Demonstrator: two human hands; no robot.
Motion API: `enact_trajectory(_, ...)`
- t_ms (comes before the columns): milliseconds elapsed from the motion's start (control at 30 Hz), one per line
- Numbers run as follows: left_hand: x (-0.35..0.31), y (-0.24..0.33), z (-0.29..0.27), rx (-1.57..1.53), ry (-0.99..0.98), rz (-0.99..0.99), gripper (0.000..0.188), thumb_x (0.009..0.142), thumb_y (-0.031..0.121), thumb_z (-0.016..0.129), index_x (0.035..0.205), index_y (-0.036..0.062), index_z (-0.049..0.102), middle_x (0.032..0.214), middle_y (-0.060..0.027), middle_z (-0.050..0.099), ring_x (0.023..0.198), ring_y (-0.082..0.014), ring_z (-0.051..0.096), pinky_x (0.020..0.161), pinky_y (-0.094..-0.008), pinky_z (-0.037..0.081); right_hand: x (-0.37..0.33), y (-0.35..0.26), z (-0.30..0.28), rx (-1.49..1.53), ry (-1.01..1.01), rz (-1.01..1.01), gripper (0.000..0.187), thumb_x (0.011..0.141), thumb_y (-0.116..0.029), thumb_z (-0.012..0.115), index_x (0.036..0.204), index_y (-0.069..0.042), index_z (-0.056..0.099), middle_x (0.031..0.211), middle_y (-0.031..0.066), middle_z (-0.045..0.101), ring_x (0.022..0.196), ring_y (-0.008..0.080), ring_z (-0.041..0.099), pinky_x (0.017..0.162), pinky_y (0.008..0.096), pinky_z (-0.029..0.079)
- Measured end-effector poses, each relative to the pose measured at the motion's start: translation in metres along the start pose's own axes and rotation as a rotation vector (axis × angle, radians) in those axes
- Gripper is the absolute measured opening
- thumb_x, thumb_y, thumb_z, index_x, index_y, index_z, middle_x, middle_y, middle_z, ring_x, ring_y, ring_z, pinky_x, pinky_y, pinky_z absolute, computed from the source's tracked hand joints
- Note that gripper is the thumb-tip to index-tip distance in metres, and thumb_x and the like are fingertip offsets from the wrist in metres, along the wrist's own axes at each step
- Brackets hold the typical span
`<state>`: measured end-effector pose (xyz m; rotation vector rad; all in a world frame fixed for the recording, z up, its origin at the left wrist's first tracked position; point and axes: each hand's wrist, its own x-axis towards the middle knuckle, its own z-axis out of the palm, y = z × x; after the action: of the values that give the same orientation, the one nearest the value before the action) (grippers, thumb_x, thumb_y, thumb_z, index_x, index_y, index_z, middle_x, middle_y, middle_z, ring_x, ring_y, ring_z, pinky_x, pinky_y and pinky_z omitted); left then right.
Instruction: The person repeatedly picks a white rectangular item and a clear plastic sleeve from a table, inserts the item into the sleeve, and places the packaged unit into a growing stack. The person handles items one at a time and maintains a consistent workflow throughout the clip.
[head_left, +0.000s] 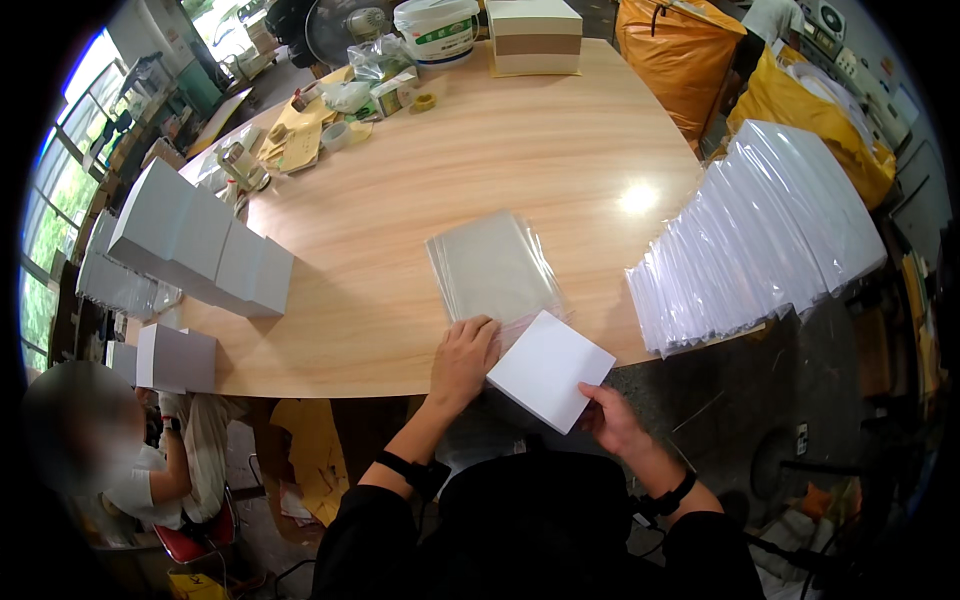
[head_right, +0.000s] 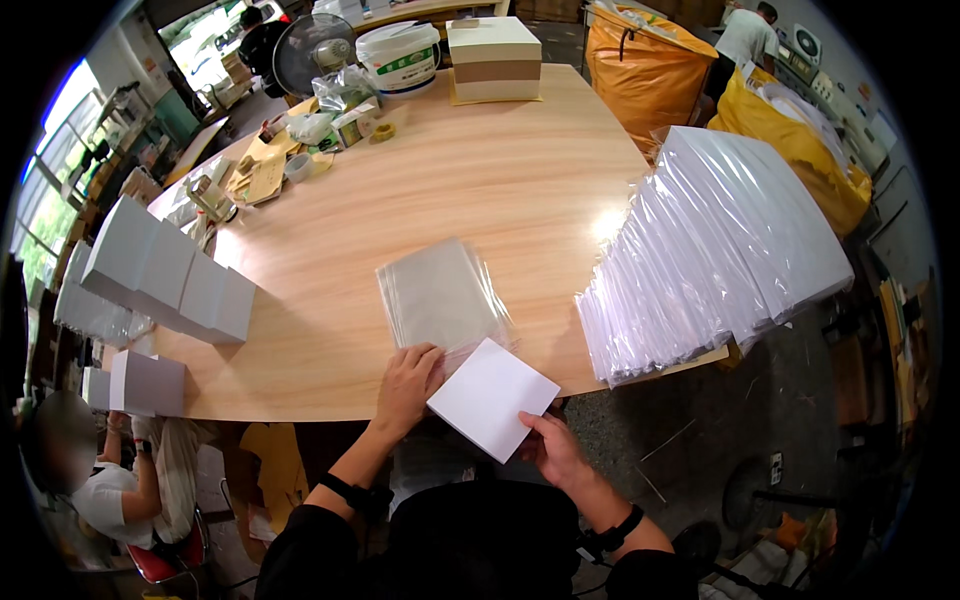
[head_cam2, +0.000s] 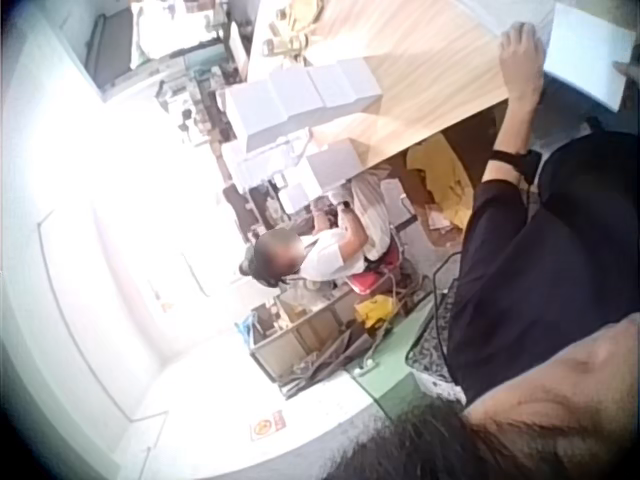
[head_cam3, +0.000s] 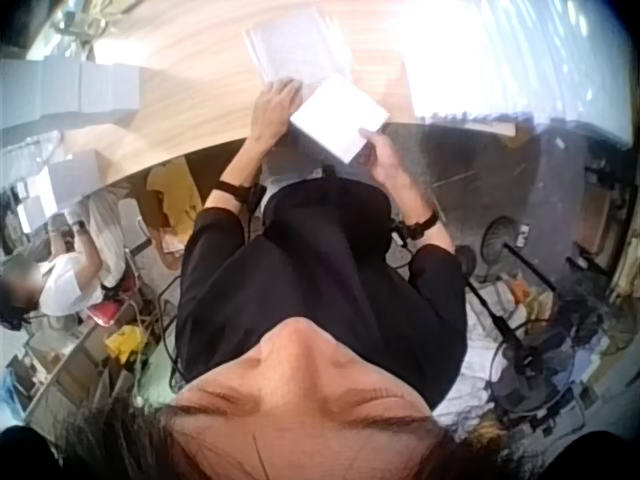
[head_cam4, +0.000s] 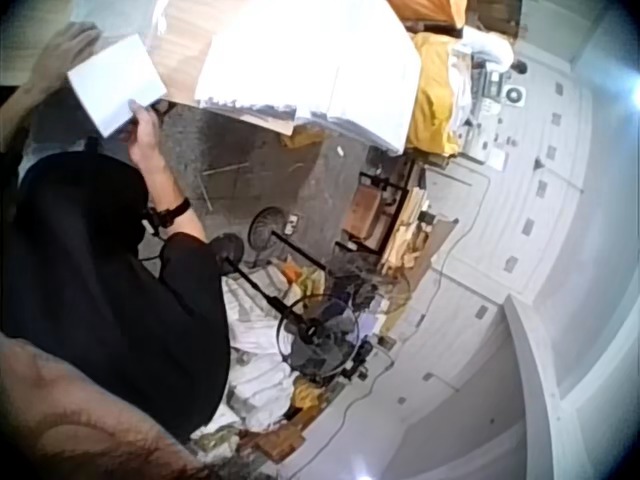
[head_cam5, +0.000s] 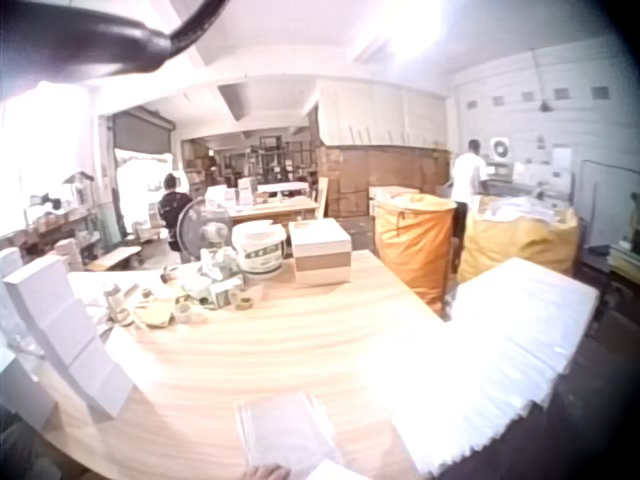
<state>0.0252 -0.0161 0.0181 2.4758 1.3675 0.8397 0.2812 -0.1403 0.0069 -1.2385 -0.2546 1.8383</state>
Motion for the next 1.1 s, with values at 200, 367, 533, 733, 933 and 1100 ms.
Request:
enact_trajectory(200,-0.006,-0.001,0.004,-0.006,0.005,-0.005,0.028,0.088,0.017,0.066,0.115,0.0113,0.07,0.121,-0.0069,0.064,0.109,-0.028,0.059,0.093,-0.0407,0.047,-0.005,-0.007,0.011,0.0,-0.07,0.037,0.024,0.094,-0.023,0.063,0.114,-0.008,0.064,0.096,0.0025,0.07,0.082,0.0149,0.067,0.062,0.0283,0.051)
enact_trajectory(367,-0.007,-0.003,0.008,0.064,0.051,0.018,0.03,0.088,0.015,0.065,0.117,0.0119,0.07,0.127,-0.0091,0.063,0.113,-0.0282,0.059,0.094,-0.0414,0.047,0.001,0.002,0.01,0.01,-0.061,0.039,0.026,0.095,-0.025,0.062,0.116,-0.009,0.063,0.097,0.0036,0.07,0.083,0.0161,0.068,0.064,0.0292,0.053)
enact_trajectory(533,-0.007,-0.011,0.015,0.104,0.181,-0.125,0.034,0.085,0.021,0.07,0.115,0.0045,0.066,0.123,-0.0113,0.064,0.111,-0.03,0.06,0.09,-0.0435,0.049,0.001,0.013,0.013,0.071,0.018,0.017,0.028,0.096,-0.028,0.062,0.116,-0.008,0.063,0.098,0.0047,0.071,0.079,0.0168,0.069,0.062,0.0286,0.051)
enact_trajectory(733,-0.002,-0.002,-0.005,-0.07,-0.036,-0.678,0.031,0.084,0.034,0.075,0.097,0.0071,0.067,0.081,-0.0052,0.071,0.074,-0.0284,0.067,0.069,-0.0428,0.052,0.001,0.017,0.008,0.135,-0.008,0.051,0.029,0.096,-0.027,0.061,0.117,-0.007,0.062,0.098,0.0056,0.07,0.081,0.0182,0.07,0.064,0.0328,0.057)
enact_trajectory(933,-0.008,-0.006,-0.001,-0.174,-0.066,-0.621,0.024,0.086,0.032,0.073,0.091,0.0092,0.069,0.073,-0.0039,0.069,0.068,-0.0248,0.067,0.063,-0.037,0.051,0.004,0.009,0.015,0.074,-0.118,0.014,0.033,0.096,-0.027,0.058,0.12,-0.004,0.06,0.099,0.0066,0.07,0.086,0.0188,0.07,0.069,0.0346,0.06)
enact_trajectory(1100,-0.015,-0.019,0.004,-0.495,0.08,-0.591,0.025,0.085,0.028,0.075,0.093,0.0055,0.069,0.073,-0.0068,0.065,0.064,-0.0211,0.06,0.062,-0.0345,0.05,-0.001,0.001,0.03,0.13,-0.038,0.009,0.03,0.097,-0.027,0.06,0.12,-0.007,0.06,0.098,0.0048,0.07,0.082,0.017,0.068,0.067,0.0309,0.054)
